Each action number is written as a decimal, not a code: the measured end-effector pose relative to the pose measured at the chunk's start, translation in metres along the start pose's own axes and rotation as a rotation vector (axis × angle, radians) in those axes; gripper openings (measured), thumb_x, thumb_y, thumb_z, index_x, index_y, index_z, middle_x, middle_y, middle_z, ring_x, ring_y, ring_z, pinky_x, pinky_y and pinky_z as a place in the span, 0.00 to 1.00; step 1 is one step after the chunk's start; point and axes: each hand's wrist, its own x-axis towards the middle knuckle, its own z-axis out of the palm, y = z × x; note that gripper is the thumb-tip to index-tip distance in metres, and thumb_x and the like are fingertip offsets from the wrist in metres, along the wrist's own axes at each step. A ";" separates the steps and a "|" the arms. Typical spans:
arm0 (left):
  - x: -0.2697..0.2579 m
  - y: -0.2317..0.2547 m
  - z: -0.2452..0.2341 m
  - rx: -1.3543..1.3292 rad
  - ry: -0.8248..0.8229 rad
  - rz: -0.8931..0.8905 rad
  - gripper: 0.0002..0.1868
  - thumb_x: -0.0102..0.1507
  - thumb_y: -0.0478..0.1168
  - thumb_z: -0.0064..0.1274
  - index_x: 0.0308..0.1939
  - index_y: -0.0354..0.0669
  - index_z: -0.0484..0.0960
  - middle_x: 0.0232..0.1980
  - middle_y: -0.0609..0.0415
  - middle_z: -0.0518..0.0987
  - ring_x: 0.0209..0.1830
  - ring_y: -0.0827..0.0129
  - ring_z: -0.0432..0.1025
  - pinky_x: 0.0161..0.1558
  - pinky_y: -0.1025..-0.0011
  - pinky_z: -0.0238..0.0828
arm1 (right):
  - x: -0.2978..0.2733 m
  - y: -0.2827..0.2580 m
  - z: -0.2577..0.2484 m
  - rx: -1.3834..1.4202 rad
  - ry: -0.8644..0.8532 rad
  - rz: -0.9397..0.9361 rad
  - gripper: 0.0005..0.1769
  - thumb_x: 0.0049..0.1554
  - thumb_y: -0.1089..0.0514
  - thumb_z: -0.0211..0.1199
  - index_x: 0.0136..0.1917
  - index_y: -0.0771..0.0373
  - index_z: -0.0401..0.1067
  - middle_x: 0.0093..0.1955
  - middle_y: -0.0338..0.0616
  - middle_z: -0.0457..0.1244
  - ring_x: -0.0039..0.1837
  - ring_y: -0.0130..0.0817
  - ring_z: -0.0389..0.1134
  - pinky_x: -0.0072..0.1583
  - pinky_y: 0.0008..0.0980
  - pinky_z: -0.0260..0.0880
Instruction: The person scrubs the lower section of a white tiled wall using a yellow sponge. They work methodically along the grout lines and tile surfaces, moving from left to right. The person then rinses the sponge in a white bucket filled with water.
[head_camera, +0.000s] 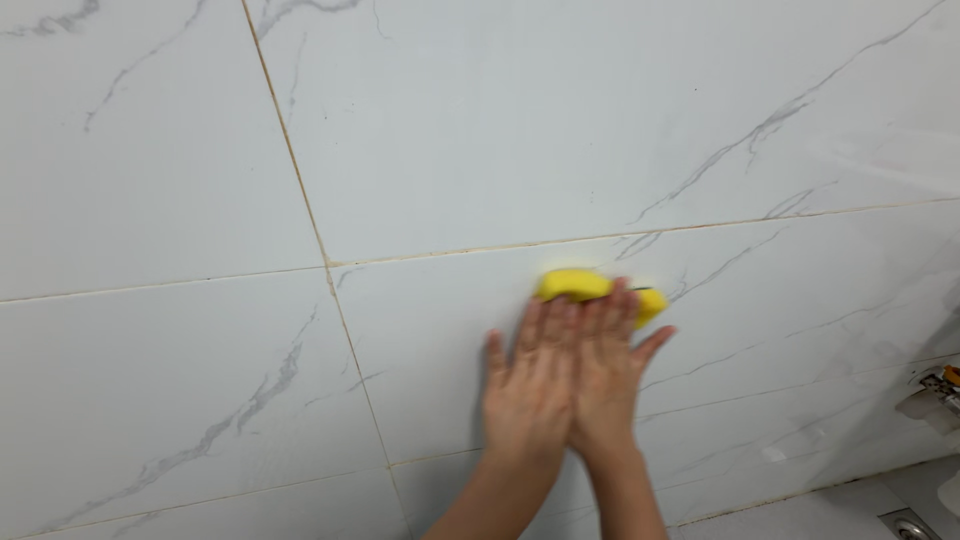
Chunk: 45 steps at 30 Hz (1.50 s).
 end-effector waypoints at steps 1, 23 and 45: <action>-0.009 -0.008 -0.002 0.007 0.016 -0.031 0.48 0.61 0.46 0.52 0.82 0.44 0.45 0.85 0.53 0.45 0.84 0.57 0.34 0.74 0.40 0.16 | -0.004 -0.010 0.004 -0.007 -0.044 -0.021 0.39 0.65 0.50 0.46 0.85 0.56 0.38 0.87 0.58 0.30 0.88 0.49 0.25 0.76 0.72 0.08; 0.033 0.042 -0.009 0.011 -0.047 0.092 0.51 0.61 0.48 0.52 0.83 0.45 0.43 0.86 0.51 0.40 0.84 0.54 0.29 0.73 0.42 0.13 | -0.002 0.040 -0.013 -0.049 0.020 0.161 0.42 0.69 0.47 0.47 0.86 0.63 0.31 0.89 0.56 0.29 0.89 0.44 0.25 0.76 0.70 0.06; -0.185 -0.095 0.051 -0.102 -0.104 -0.336 0.42 0.61 0.35 0.50 0.76 0.25 0.50 0.80 0.32 0.52 0.81 0.42 0.42 0.71 0.30 0.28 | -0.124 -0.132 0.097 0.055 -0.127 -0.248 0.34 0.69 0.50 0.46 0.84 0.62 0.46 0.87 0.48 0.37 0.89 0.39 0.26 0.74 0.77 0.08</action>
